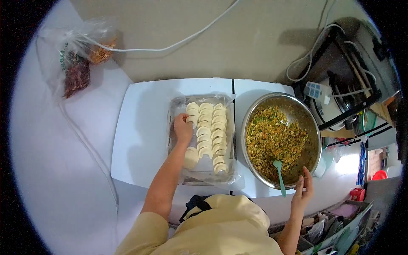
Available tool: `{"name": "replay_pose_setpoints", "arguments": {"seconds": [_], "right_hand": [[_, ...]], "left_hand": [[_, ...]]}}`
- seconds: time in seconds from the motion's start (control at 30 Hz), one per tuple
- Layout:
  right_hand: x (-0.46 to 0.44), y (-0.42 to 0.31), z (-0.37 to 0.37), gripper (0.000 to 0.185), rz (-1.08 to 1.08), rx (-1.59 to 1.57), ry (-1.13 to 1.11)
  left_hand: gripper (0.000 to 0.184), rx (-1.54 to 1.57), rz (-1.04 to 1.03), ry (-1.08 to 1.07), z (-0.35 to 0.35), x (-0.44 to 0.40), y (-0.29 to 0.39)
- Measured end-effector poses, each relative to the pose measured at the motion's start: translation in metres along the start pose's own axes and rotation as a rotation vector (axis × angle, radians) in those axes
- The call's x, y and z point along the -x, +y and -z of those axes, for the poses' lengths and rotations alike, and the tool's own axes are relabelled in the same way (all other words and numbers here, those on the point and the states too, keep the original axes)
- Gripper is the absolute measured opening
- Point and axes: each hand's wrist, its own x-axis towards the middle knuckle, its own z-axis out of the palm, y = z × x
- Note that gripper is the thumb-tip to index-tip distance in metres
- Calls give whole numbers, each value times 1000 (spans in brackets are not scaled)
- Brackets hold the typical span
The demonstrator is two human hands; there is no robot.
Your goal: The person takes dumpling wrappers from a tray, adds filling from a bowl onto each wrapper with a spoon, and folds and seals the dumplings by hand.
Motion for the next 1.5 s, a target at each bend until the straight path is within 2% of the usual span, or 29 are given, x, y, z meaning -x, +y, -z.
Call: {"name": "replay_pose_setpoints", "arguments": {"seconds": [0.03,0.13,0.3,0.37,0.4,0.47,0.5,0.53,0.57,0.63,0.67,0.73,0.87,1.0,1.1,1.2,1.3,1.37,1.4,1.47,1.5], "right_hand": [[2,-6,2,29,-63,-21,-18],[4,-8,5,27,-38,70,-17],[8,17,11,25,-51,54,-13],[7,27,18,25,-66,37,-27],[5,27,24,25,-62,67,-88],[4,22,31,26,-64,95,-157],[-1,14,34,31,116,240,-262],[-5,8,36,37,299,383,-365],[-5,3,36,37,297,380,-369],[-2,-6,33,49,324,500,-524],[-2,-5,31,49,323,499,-525],[-1,-2,27,46,439,486,-557],[3,-2,21,41,411,475,-528],[5,3,15,33,417,428,-453],[5,8,12,29,394,389,-390],[3,12,9,25,351,349,-366],[2,13,11,21,310,317,-300],[4,27,13,16,300,234,-157],[5,29,14,16,289,248,-148],[4,27,9,19,-140,-162,-26],[1,34,5,22,-154,-282,-47]], "left_hand": [[20,8,-5,0,-3,-2,-3],[23,22,21,-16,-4,-3,-3],[27,-63,79,-23,14,0,-2],[21,-70,126,-195,44,9,22],[21,-77,129,-198,50,12,16],[14,-146,-6,-460,65,18,1],[14,-152,-1,-462,72,25,0],[12,-195,-8,-556,80,32,3],[11,-237,-15,-650,88,38,7],[14,-361,-58,-667,98,50,15],[18,-479,-104,-682,100,55,17],[21,-510,-119,-650,98,66,7],[24,-642,-121,-598,98,75,10],[19,-646,-150,-551,101,78,21],[21,-636,-88,-535,105,78,32],[25,-574,-34,-519,109,82,25],[27,-530,-199,-524,120,86,27],[20,-474,-105,-698,139,83,55],[20,-467,-114,-714,142,83,54],[21,348,195,-742,145,84,49],[22,610,241,-723,143,86,49]]}}
